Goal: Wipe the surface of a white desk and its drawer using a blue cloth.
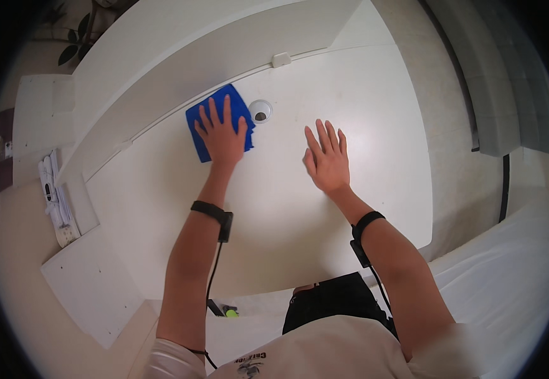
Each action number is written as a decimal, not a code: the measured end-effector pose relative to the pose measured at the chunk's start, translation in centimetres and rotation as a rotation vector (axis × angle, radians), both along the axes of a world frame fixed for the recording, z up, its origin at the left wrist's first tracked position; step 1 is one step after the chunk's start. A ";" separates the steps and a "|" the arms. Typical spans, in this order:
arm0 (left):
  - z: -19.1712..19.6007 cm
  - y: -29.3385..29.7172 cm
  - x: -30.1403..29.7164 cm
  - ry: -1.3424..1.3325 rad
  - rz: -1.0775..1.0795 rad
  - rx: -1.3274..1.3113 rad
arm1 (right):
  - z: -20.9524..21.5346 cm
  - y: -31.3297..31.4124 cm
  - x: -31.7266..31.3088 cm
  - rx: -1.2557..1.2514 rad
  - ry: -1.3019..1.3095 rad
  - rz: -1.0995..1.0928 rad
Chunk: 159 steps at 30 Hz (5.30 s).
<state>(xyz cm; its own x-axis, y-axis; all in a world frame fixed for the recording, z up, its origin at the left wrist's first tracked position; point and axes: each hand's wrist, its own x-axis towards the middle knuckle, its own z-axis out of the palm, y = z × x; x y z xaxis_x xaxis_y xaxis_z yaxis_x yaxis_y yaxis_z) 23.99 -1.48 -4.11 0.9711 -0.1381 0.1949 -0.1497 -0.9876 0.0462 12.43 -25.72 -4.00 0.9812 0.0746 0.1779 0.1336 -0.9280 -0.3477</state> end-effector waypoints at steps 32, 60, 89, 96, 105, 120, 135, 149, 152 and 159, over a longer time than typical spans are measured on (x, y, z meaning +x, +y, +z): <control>0.0 10.7 -22.7 0.105 0.195 0.038 | -1.1 -0.5 -0.7 -0.029 -0.057 0.008; 2.5 -3.4 -38.5 0.424 -0.086 -0.215 | -1.2 -1.3 -0.8 -0.038 -0.069 -0.006; 0.4 4.3 1.5 0.141 0.192 0.093 | -0.2 -0.2 -0.6 -0.061 0.001 0.008; -0.2 -1.6 -10.0 0.092 -0.066 -0.061 | -0.3 -0.5 -0.6 -0.056 -0.023 0.001; 0.9 -1.1 -35.8 0.288 -0.010 -0.225 | -1.0 -0.9 -0.6 -0.082 -0.057 -0.008; 0.5 11.1 -30.6 0.087 0.238 -0.066 | -1.4 -1.3 -0.7 -0.073 -0.072 -0.003; -1.0 4.4 0.3 -0.018 0.149 -0.027 | -0.1 -0.4 -0.5 -0.052 0.000 -0.002; 1.2 -3.5 -25.2 0.217 -0.127 -0.188 | -0.6 -0.9 -0.2 -0.080 -0.025 -0.004; 1.7 -2.3 -32.4 0.252 -0.081 -0.253 | -0.8 -1.1 -0.2 -0.072 -0.036 -0.012; 2.0 1.9 -40.2 0.218 0.041 -0.202 | -1.2 -1.6 -0.4 -0.084 -0.020 -0.029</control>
